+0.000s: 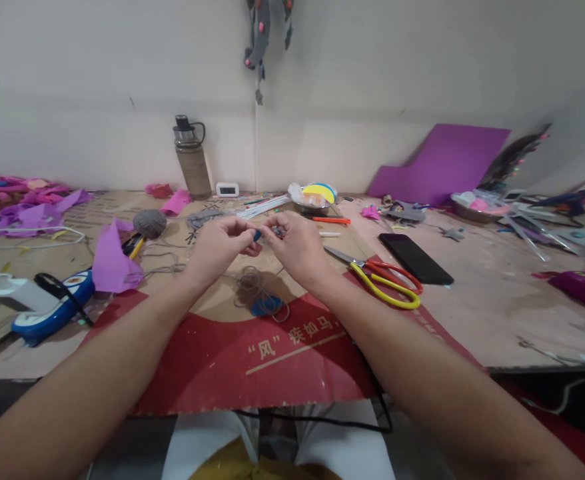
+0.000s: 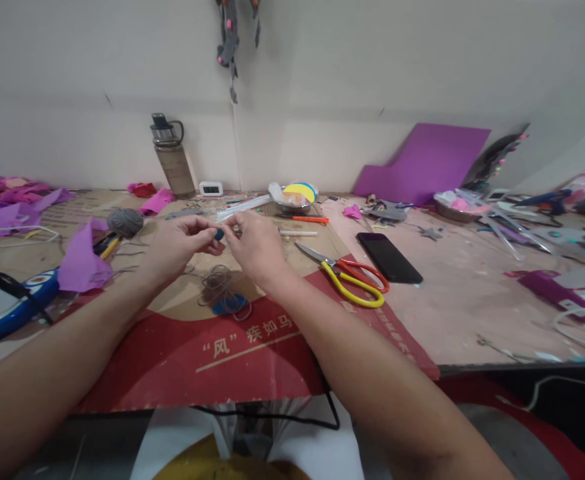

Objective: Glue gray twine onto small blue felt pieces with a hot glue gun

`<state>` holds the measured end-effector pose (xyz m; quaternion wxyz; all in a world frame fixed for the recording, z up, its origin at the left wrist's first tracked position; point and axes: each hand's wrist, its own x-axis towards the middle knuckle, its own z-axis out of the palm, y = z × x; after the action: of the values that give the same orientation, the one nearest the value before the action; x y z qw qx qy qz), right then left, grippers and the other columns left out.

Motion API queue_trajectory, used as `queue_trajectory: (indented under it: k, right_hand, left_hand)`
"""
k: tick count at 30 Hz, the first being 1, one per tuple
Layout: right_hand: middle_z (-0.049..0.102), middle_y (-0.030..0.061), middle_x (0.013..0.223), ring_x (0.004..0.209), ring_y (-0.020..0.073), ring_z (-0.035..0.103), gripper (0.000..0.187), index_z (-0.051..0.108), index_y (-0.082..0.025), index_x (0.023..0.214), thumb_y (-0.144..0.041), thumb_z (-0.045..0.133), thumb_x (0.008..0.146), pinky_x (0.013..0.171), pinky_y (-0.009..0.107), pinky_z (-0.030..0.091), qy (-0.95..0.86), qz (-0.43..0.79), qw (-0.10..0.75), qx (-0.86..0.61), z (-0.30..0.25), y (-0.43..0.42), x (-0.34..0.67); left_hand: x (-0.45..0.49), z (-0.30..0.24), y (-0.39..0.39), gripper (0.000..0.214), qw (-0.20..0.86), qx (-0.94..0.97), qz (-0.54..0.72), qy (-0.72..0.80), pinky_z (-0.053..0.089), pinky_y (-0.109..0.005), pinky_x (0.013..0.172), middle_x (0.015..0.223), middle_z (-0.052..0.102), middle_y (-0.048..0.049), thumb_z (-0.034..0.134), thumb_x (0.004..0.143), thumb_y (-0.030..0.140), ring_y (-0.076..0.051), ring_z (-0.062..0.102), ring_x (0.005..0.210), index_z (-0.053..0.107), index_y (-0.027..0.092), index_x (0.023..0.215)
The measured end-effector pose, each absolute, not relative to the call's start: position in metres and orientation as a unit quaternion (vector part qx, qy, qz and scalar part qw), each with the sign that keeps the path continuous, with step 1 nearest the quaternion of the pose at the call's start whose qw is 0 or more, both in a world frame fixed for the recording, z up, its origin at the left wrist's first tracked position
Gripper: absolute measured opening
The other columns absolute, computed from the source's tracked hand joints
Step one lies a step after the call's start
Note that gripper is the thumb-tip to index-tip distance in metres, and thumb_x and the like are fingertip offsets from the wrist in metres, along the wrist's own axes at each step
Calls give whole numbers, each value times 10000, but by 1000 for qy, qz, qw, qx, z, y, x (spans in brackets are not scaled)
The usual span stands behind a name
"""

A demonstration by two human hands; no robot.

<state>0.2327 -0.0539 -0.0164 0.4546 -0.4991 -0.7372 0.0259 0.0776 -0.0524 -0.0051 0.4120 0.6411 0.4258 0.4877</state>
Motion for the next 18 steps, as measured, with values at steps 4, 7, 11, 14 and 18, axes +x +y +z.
queue_trajectory:
  k: [4,7,11,14,18]
  right_hand:
    - [683,59,815,732,167,571,167,677,-178,823,-318,606,881,668,297,377,-739,39,453,-497,-17,-55,233]
    - [676,55,806,757,173,572,156,663,-180,803,-302,604,880,687,303,378,-745,53,450,-489,-17,-56,232]
    - [646,44,805,756,163,547,113,629,-177,821,-259,583,884,688,295,378,-746,80,469,-465,-17,-58,231]
    - [611,25,789,716,144,507,61,590,-177,836,-209,558,877,664,281,367,-742,95,489,-448,-18,-60,229]
    - [580,8,748,680,133,475,89,552,-185,769,-185,553,858,655,279,356,-739,100,498,-443,-20,-61,227]
  left_hand:
    - [76,-7,-52,120,367,672,468,441,578,-245,580,619,691,-35,673,744,247,-144,681,567,653,130,763]
    - [76,-7,-53,93,331,685,462,456,566,-240,547,607,688,-37,650,745,227,-149,678,552,650,135,762]
    - [77,-5,-55,24,330,673,467,469,554,-218,524,569,669,-22,614,732,166,-138,668,524,617,146,719]
    - [77,-5,-53,45,358,645,493,462,567,-231,538,557,666,-17,618,731,174,-133,659,507,585,155,708]
    - [77,-7,-51,58,377,627,512,450,577,-246,544,551,663,-17,622,740,192,-131,648,490,584,152,722]
